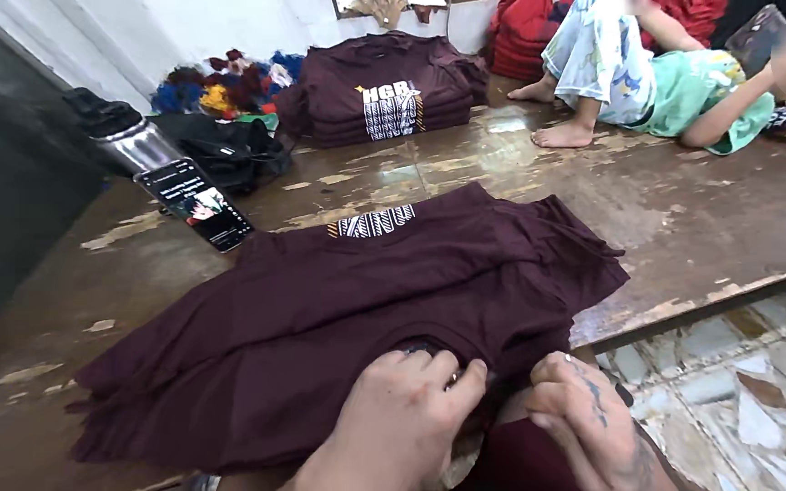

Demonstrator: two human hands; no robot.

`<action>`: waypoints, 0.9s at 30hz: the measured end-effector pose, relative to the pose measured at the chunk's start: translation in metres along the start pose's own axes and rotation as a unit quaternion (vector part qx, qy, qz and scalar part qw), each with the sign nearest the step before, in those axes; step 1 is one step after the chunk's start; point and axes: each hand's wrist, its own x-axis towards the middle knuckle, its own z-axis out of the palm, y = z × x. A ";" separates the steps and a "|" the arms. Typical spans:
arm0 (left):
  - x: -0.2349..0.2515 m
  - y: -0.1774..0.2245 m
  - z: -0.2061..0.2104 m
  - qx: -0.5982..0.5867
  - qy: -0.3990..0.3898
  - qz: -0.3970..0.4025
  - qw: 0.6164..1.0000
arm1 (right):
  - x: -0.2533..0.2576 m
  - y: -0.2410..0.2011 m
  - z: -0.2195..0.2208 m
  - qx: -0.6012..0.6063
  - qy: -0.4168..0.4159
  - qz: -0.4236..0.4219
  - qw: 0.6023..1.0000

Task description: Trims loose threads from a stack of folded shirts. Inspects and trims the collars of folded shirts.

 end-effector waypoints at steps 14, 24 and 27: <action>-0.032 0.012 0.064 -0.240 0.136 -0.103 0.956 | 0.101 0.043 -0.003 0.098 -0.430 -0.068 0.895; -0.006 0.023 0.043 -0.253 0.033 -0.238 0.937 | 0.011 0.051 0.025 -0.127 0.001 -0.124 0.984; -0.006 0.020 0.037 -0.275 0.021 -0.236 0.932 | 0.003 0.046 0.030 -0.098 0.010 -0.088 0.991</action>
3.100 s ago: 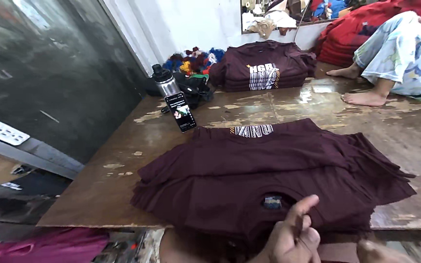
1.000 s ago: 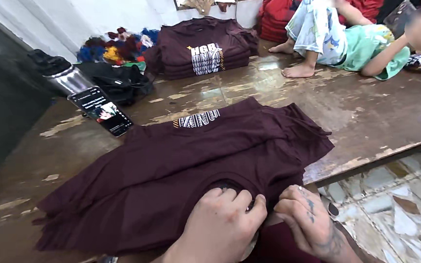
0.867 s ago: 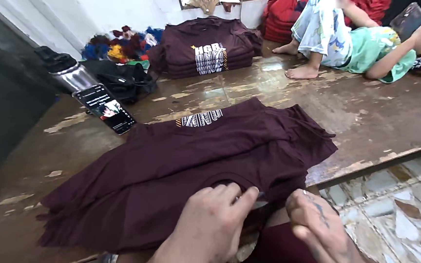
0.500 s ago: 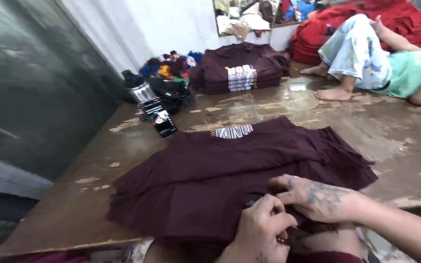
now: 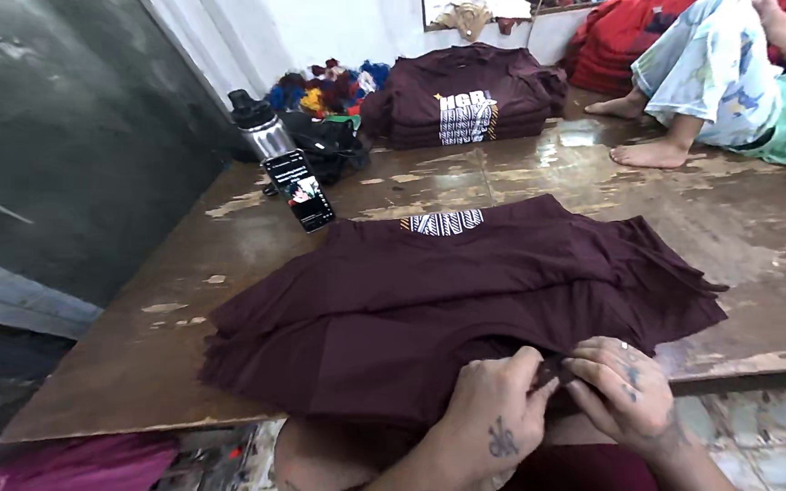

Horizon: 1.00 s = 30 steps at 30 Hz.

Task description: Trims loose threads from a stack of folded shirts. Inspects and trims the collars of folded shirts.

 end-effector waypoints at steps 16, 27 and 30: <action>-0.014 -0.012 -0.003 -0.080 0.027 0.060 0.995 | 0.019 -0.017 -0.010 0.108 -0.089 0.099 0.985; -0.013 -0.003 -0.025 0.155 0.032 0.159 0.974 | -0.016 -0.041 -0.042 0.114 0.001 0.111 0.987; -0.011 0.001 -0.019 0.206 0.022 0.215 0.954 | -0.012 -0.043 -0.037 0.100 0.029 0.104 0.989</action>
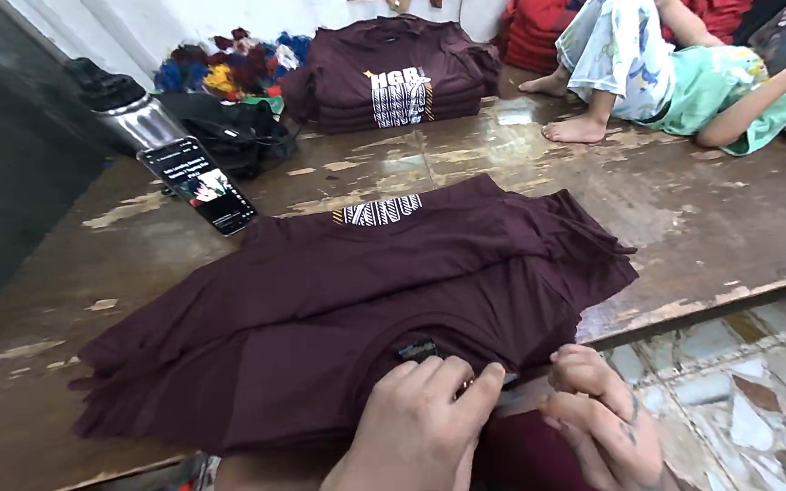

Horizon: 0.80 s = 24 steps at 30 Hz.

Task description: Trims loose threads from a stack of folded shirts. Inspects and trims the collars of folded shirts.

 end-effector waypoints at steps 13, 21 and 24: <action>-0.050 -0.036 -0.067 -0.098 0.056 -0.428 0.897 | 0.019 -0.047 0.057 0.196 -0.267 -0.088 0.939; -0.097 -0.019 -0.026 -0.235 0.241 -0.389 0.858 | 0.053 -0.028 0.121 0.104 -0.162 -0.063 0.979; -0.109 -0.018 -0.009 -0.425 0.305 -0.339 0.782 | 0.067 -0.032 0.130 0.124 -0.173 -0.093 0.973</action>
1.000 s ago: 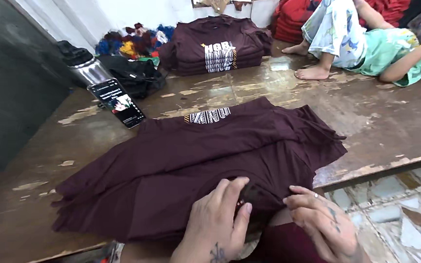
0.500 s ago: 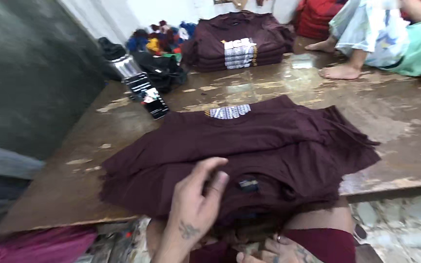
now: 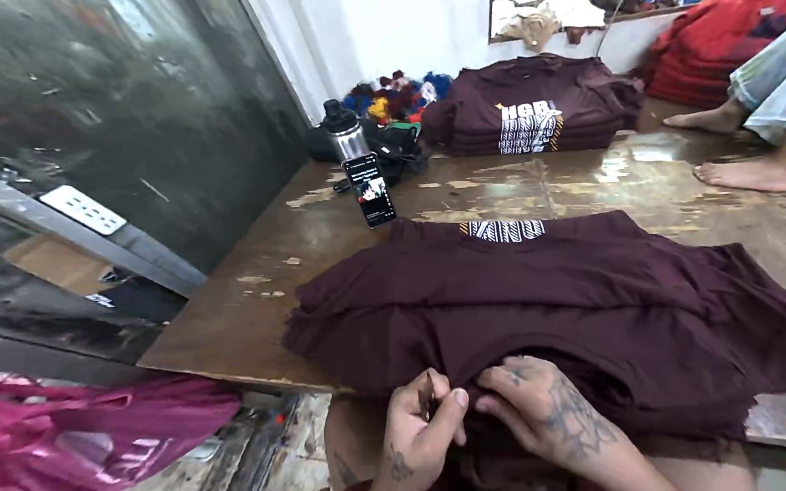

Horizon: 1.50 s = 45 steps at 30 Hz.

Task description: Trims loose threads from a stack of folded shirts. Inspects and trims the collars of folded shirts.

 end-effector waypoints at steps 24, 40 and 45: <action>0.013 -0.007 -0.011 -0.113 -0.072 -0.015 0.991 | -0.017 -0.003 -0.012 0.085 0.008 0.049 0.995; 0.030 0.019 -0.032 0.396 -0.120 0.102 0.905 | -0.014 -0.005 -0.014 0.068 -0.013 0.002 0.998; 0.038 0.064 -0.028 0.577 -0.231 0.165 0.765 | -0.014 -0.018 -0.008 0.124 0.062 0.036 0.990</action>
